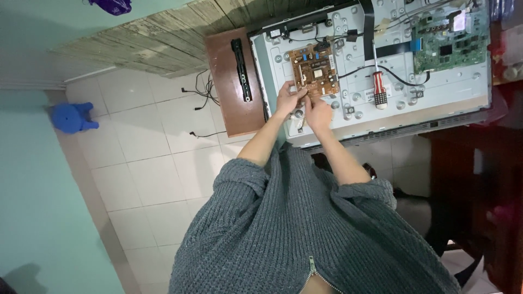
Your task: Disassembling a television by unscrewing the internal power board and disconnecting ribbon cables.
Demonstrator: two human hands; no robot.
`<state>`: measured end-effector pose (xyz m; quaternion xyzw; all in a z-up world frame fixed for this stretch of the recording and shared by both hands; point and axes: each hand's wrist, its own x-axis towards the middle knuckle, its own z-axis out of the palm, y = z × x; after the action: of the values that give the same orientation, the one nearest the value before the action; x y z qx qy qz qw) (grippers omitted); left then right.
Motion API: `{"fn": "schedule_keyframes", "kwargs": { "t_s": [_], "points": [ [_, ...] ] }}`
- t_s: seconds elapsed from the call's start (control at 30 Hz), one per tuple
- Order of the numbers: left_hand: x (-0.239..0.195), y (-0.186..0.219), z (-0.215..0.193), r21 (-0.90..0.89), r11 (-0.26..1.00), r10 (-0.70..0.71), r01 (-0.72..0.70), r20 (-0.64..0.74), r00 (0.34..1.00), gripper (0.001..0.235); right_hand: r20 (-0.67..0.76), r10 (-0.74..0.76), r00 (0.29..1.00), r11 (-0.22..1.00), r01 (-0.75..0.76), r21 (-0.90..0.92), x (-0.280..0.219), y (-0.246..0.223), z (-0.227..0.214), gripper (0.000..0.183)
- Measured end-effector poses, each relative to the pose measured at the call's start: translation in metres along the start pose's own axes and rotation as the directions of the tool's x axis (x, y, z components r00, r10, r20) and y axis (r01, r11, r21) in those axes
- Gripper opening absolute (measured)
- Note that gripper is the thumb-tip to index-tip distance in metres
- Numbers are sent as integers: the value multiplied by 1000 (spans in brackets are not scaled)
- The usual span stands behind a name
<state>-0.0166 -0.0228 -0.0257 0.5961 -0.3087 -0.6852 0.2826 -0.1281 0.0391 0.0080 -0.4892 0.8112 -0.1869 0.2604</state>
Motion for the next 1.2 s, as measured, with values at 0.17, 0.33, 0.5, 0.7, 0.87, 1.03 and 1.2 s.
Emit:
{"fn": "schedule_keyframes", "kwargs": {
  "t_s": [0.17, 0.33, 0.5, 0.7, 0.87, 1.03, 1.2],
  "points": [
    [0, 2, -4, -35, 999, 0, 0, 12, 1000, 48, 64, -79, 995, 967, 92, -236, -1, -7, -10, 43],
    [2, -3, -6, -34, 999, 3, -2, 18, 1000, 49, 176, -105, 979, 913, 165, -372, -1, -15, -20, 46],
    [5, -5, -7, -98, 995, 10, -9, 10, 1000, 48, 188, -204, 961, 936, 248, -250, 9, 11, -6, 36],
    [5, -5, -6, -86, 996, 31, -30, 16, 999, 47, 172, -107, 979, 982, 77, 173, 20, 50, 28, 31],
    [-12, 11, -3, -100, 994, 40, -38, 17, 999, 45, 200, 48, 979, 884, -135, 448, 29, 68, 53, 24],
    [-2, 1, -7, -64, 996, 67, -65, 29, 997, 45, 286, 74, 955, 662, -261, 703, 3, 19, -2, 18],
    [7, -4, -6, 2, 997, 83, -83, 31, 996, 51, 279, 106, 954, 750, -261, 608, -5, 24, -3, 20]
  ]
}}
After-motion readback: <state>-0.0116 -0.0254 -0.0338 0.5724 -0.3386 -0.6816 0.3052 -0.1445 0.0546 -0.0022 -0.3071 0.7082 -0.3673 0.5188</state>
